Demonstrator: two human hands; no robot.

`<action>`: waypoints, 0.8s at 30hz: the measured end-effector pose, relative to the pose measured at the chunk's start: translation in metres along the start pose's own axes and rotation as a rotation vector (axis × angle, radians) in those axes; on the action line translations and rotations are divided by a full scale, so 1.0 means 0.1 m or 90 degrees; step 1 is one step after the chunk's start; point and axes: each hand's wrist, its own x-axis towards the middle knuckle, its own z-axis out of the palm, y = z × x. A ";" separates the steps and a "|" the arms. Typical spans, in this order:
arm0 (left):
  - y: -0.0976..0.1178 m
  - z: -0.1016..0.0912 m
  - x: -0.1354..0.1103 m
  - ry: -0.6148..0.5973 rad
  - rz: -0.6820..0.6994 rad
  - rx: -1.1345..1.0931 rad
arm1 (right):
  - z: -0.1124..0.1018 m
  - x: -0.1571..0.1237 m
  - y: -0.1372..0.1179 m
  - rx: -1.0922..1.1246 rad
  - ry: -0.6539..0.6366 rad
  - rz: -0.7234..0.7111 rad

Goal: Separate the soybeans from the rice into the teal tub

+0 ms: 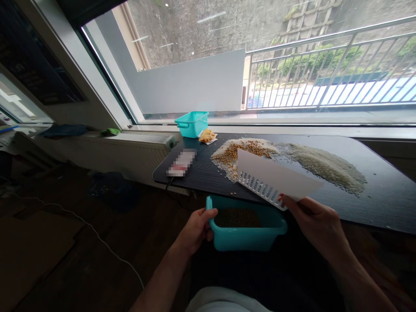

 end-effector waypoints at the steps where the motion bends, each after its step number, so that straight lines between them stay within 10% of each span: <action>1: 0.00 0.00 0.00 -0.002 0.001 0.000 | -0.01 0.00 0.00 -0.007 0.010 0.003; 24: -0.01 0.01 0.01 -0.003 0.004 0.020 | -0.28 0.37 0.26 -0.209 0.155 0.041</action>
